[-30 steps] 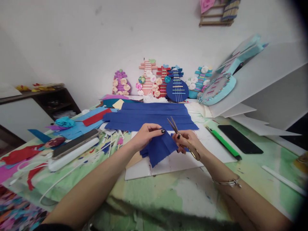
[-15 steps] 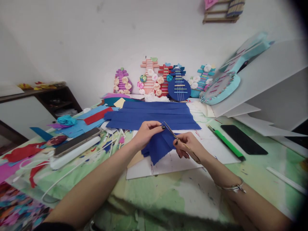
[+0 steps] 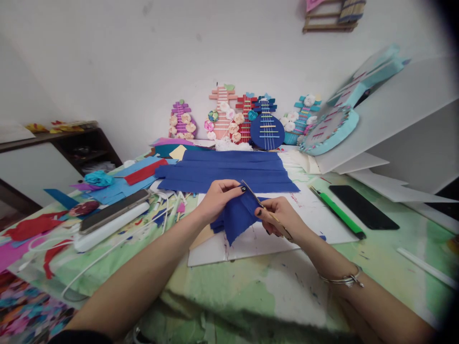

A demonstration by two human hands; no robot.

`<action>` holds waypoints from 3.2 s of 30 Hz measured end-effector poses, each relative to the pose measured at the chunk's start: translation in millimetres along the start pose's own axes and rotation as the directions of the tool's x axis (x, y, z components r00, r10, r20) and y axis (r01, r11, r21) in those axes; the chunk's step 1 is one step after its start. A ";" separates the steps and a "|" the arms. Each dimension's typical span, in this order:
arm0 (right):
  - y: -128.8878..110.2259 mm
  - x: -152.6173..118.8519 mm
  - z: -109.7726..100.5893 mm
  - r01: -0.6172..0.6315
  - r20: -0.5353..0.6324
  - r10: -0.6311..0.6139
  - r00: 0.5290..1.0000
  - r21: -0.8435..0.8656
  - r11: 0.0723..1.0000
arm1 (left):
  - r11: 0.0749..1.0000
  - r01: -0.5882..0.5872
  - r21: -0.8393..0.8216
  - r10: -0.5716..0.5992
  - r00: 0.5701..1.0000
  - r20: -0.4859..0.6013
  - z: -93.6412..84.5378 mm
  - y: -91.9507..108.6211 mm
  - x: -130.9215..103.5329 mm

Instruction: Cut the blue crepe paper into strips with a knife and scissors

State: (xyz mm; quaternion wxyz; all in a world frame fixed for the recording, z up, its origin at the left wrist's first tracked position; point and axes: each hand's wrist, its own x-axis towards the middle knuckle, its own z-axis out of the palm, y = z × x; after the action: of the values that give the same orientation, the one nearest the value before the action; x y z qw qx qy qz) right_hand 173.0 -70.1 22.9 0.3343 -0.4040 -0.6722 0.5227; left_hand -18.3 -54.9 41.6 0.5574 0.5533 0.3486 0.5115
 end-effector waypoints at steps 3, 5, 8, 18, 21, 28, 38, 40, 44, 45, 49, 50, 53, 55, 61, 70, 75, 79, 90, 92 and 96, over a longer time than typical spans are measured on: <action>0.2 -0.2 0.8 -0.006 0.001 0.006 1.000 0.010 1.000 | 1.000 0.009 -0.004 -0.009 1.000 -0.004 0.0 -0.7 -0.1; 0.0 -0.4 1.1 -0.013 0.003 0.013 1.000 0.018 1.000 | 1.000 0.012 -0.004 -0.012 1.000 -0.004 0.0 -0.8 0.1; -0.1 -0.4 1.2 -0.016 0.001 0.016 1.000 0.021 1.000 | 1.000 0.014 -0.003 -0.014 1.000 -0.006 -0.3 -0.7 0.6; -3.2 -0.8 2.6 -0.061 -0.018 0.061 0.998 -0.001 0.998 | 1.000 0.011 -0.024 -0.012 1.000 -0.006 -0.2 -1.3 0.9; -3.6 -1.4 1.4 -0.025 -0.079 0.024 0.997 -0.018 1.000 | 0.999 -0.003 -0.039 0.002 1.000 -0.028 -1.3 -1.7 2.2; -4.7 -1.7 -12.2 0.072 -0.033 -0.075 0.997 -0.105 0.992 | 0.997 -0.026 -0.066 0.020 0.996 -0.087 -7.2 -0.2 5.7; -8.2 -3.7 -16.0 0.061 0.047 -0.051 0.998 -0.235 0.970 | 0.998 0.030 -0.056 -0.034 0.997 -0.073 -8.6 2.5 4.3; -6.4 -3.2 -14.3 0.056 0.040 -0.048 0.998 -0.233 0.971 | 0.998 0.041 -0.053 -0.044 0.997 -0.065 -8.1 1.7 3.9; -4.4 -2.2 -11.9 0.052 0.024 -0.048 0.999 -0.203 0.978 | 0.998 0.052 -0.046 -0.055 0.997 -0.055 -7.2 1.1 3.9; -4.4 -1.9 -11.6 0.046 0.014 -0.044 0.999 -0.195 0.980 | 0.998 0.051 -0.044 -0.054 0.997 -0.057 -7.0 1.3 4.0; -5.7 0.3 -10.9 0.011 -0.101 -0.019 0.995 -0.075 0.997 | 0.998 0.050 -0.030 -0.053 0.995 -0.080 -5.1 0.2 4.1; -5.9 1.2 -10.5 0.008 -0.141 -0.011 0.990 -0.023 1.000 | 0.998 0.055 -0.023 -0.057 0.995 -0.081 -4.0 -1.2 3.9; -5.9 4.2 -9.8 0.026 -0.243 0.000 0.970 0.105 0.994 | 0.997 0.073 0.013 -0.071 0.995 -0.074 0.8 -9.1 2.9; -4.7 6.7 -12.8 0.040 -0.294 0.001 0.956 0.132 0.990 | 0.995 0.085 0.056 -0.082 0.995 -0.054 3.9 -16.6 2.6; 10.8 14.1 -56.7 -0.114 -0.369 -0.012 0.929 -0.318 0.941 | 0.950 0.064 0.305 -0.049 0.997 -0.059 -4.7 -32.5 12.7; 32.4 21.6 -86.5 -0.245 -0.515 -0.158 0.842 -0.628 0.739 | 0.697 -0.027 0.717 0.115 0.991 -0.074 -38.3 -36.7 31.3; 33.7 24.4 -74.9 -0.219 -0.521 -0.239 0.819 -0.671 0.709 | 0.644 -0.025 0.764 0.086 0.995 -0.040 -42.4 -41.6 32.6; 32.9 25.1 -72.5 -0.216 -0.565 -0.263 0.782 -0.641 0.736 | 0.673 -0.015 0.739 0.078 0.996 -0.051 -44.8 -43.4 32.7; 15.6 19.2 -47.0 0.024 -0.395 -0.100 0.913 -0.193 0.981 | 0.910 0.015 0.415 0.028 0.995 -0.098 -31.5 -27.2 26.9; 12.6 17.4 -37.9 0.047 -0.304 -0.053 0.951 -0.027 0.999 | 0.940 0.036 0.339 0.000 0.995 -0.104 -26.6 -25.5 24.2; 13.5 16.9 -24.8 0.049 -0.218 0.023 0.976 0.320 0.946 | 0.969 0.071 0.238 -0.046 0.993 -0.110 -19.1 -25.7 19.9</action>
State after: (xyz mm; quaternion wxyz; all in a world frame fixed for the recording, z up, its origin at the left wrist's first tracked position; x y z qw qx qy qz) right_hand 189.6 -42.5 15.9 0.4716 -0.3942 -0.5390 0.5759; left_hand -27.1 -27.3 17.4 0.4819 0.5790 0.4529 0.4769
